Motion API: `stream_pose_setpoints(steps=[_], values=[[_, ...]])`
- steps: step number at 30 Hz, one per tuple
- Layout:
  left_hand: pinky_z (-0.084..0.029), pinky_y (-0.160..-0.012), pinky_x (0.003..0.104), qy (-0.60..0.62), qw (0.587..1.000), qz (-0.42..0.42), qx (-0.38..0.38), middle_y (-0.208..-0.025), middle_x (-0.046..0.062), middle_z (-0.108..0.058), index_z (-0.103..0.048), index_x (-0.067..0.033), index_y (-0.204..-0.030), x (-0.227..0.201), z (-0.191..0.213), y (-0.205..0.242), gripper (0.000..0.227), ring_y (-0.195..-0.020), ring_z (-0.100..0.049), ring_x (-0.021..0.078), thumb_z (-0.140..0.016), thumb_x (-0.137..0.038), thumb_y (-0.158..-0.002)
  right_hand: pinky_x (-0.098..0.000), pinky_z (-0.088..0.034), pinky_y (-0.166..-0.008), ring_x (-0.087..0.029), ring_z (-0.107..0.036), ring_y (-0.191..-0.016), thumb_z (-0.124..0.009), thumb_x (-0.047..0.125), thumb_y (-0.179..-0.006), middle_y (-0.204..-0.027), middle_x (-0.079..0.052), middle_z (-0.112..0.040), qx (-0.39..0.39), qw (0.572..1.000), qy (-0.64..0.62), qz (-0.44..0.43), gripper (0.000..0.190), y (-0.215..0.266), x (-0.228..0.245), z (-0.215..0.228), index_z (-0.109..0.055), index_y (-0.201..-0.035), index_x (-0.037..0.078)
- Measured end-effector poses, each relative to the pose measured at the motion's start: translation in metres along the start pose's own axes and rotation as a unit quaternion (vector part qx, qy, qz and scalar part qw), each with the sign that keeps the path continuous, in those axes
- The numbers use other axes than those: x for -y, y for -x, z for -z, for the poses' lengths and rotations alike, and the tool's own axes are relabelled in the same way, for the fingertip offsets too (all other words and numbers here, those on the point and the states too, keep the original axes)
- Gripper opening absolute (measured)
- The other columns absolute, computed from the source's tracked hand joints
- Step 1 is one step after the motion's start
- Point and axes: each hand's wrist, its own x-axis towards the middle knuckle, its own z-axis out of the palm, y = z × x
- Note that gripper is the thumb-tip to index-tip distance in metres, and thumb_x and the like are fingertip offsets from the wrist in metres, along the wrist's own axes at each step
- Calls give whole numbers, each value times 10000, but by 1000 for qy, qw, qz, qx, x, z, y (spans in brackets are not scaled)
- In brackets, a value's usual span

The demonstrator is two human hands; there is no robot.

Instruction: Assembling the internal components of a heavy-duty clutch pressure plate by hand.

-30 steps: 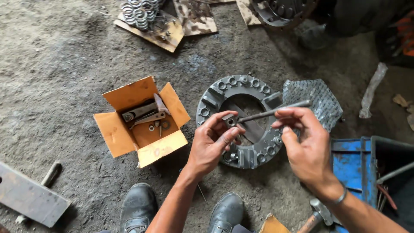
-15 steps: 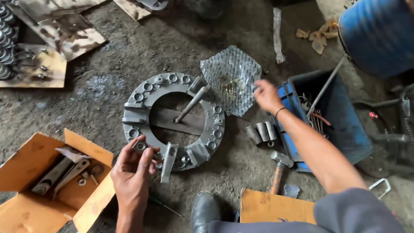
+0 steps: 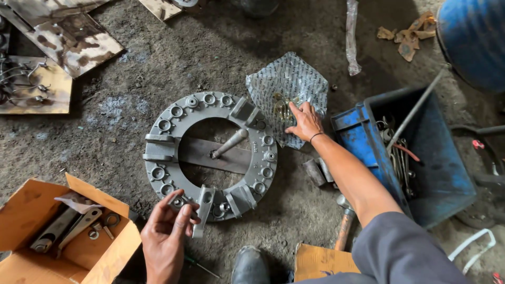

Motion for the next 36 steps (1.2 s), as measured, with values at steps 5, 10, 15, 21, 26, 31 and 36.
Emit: stream_pose_setpoints(steps=[5, 10, 15, 21, 26, 31, 36], values=[[-511, -595, 254, 11, 1000, 10, 1, -936, 164, -787, -588, 24, -1367, 10, 2, -2, 462, -708, -682, 143, -660, -103, -928, -525, -406, -998, -345, -472, -1213, -953, 414, -604, -1235, -125, -500, 33, 999, 3, -30, 1011, -14, -7, -17, -515, -1499, 244], [-486, -594, 236, 20, 1000, 1, 6, -946, 146, -780, -590, 22, -1366, 16, 1, -2, 457, -722, -660, 121, -666, -121, -938, -553, -370, -1014, -332, -468, -1249, -957, 404, -597, -1239, -108, -517, 35, 998, -13, -46, 866, -14, -14, -27, -625, -1387, 276], [-484, -582, 241, 49, 998, 18, 23, -945, 148, -786, -592, 12, -1355, 19, 2, -3, 452, -709, -660, 132, -669, -102, -925, -534, -403, -994, -305, -516, -1254, -963, 358, -582, -1210, -66, -566, -27, 995, -31, -86, 565, -6, -6, -36, -723, -1076, 223], [-533, -651, 242, 104, 994, -3, 34, -1013, 117, -777, -556, -15, -1383, 9, 0, 1, 482, -796, -690, 113, -660, -100, -920, -446, -475, -980, -354, -560, -1122, -937, 276, -636, -1096, -131, -650, -165, 978, -126, 30, 517, 7, -32, -49, -729, -1084, 124], [-521, -712, 242, 142, 988, -56, 33, -1024, 82, -740, -560, -12, -1441, -9, 5, 6, 489, -809, -613, 81, -640, -140, -976, -349, -489, -789, -222, -592, -871, -762, 230, -934, -940, -100, -638, -129, 909, -396, 0, 312, 92, 66, 24, -676, -1120, -6], [-479, -724, 235, 257, 955, -86, 121, -1046, 40, -704, -534, -4, -1486, -17, 1, 6, 513, -808, -546, 63, -619, -183, -1013, -313, -493, -678, -183, -581, -728, -504, 221, -1001, -801, -120, -613, 96, 711, -693, 76, 413, 183, 242, 178, -575, -1303, -52], [-477, -741, 235, 279, 934, -118, 190, -1055, 27, -683, -491, -8, -1539, -36, -8, 11, 559, -822, -535, 64, -618, -195, -1027, -255, -349, -523, -131, -427, -615, -513, 262, -927, -800, -45, -462, 314, 546, -772, 81, 610, 183, 302, 228, -455, -1465, -20]])
